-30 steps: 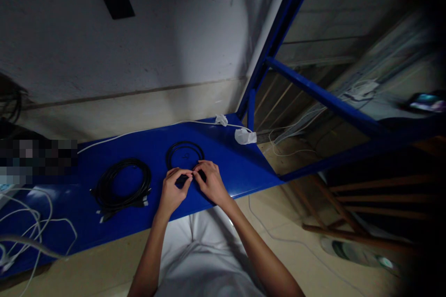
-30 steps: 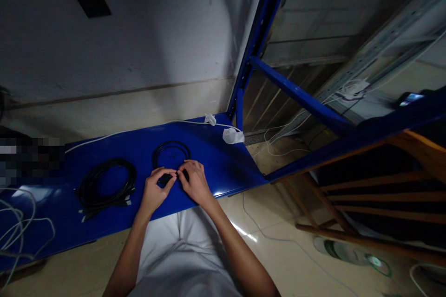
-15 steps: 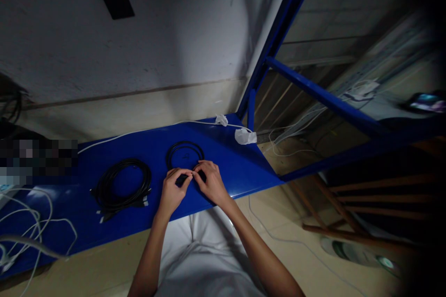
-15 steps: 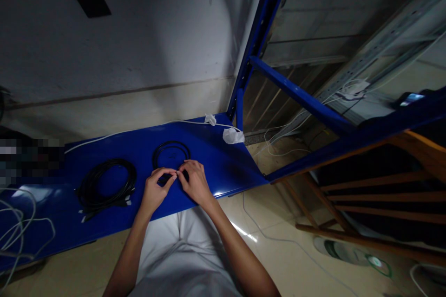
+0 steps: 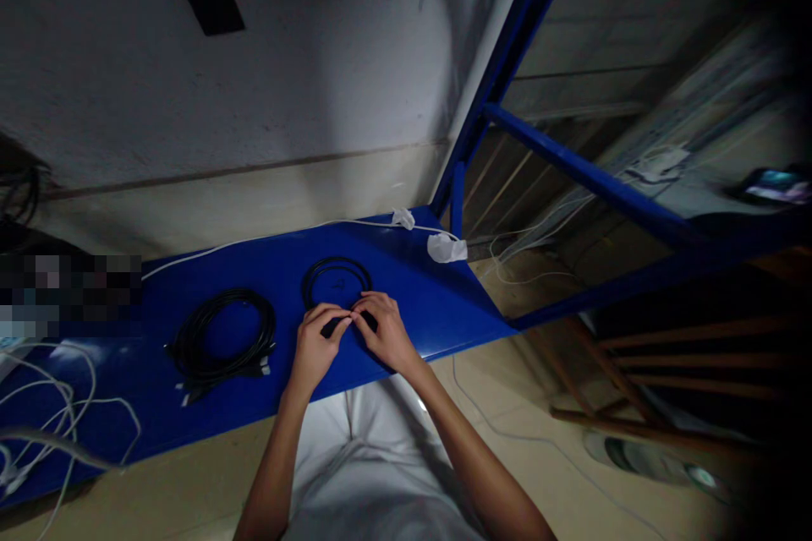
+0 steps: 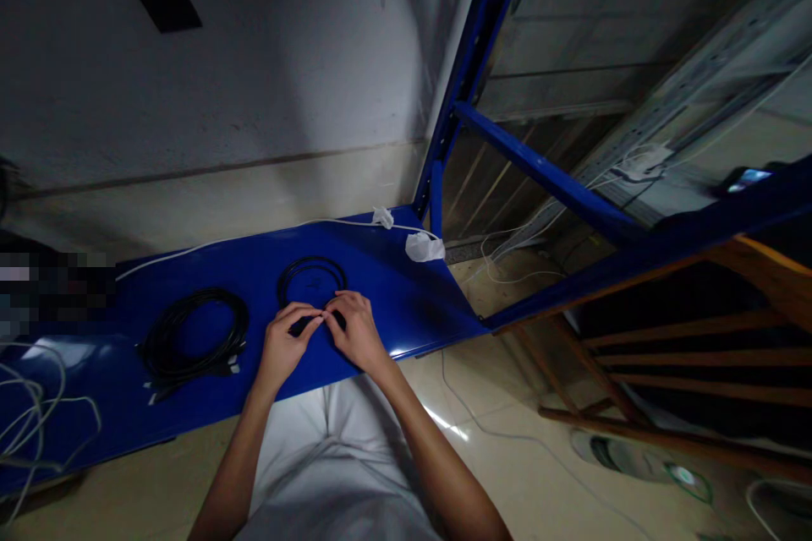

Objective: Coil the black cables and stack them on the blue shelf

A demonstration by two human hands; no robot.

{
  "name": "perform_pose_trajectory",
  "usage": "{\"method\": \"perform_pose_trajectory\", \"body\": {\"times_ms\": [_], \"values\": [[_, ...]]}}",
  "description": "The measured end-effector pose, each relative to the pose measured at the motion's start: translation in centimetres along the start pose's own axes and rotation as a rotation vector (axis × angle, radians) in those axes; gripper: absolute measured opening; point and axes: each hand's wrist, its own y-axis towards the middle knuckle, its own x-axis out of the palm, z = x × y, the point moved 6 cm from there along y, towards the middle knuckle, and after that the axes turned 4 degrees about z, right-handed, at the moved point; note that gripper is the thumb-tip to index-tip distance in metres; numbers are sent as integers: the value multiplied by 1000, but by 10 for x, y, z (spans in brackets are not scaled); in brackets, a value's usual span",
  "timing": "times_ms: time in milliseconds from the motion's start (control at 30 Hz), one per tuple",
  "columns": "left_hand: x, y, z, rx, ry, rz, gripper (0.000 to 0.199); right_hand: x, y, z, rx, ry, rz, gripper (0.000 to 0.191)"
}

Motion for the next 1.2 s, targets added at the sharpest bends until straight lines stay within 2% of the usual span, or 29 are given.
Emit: {"method": "perform_pose_trajectory", "body": {"times_ms": [300, 867, 1200], "values": [[-1, 2, 4, 15, 55, 16, 6, -2, -2, -2, -48, 23, -4, 12], [-4, 2, 10, 24, 50, 37, 7, -4, 0, -4, -14, 64, -14, 9], [-4, 1, 17, 118, 80, -3, 11, -1, 0, 1, 24, 22, 1, 10]]}}
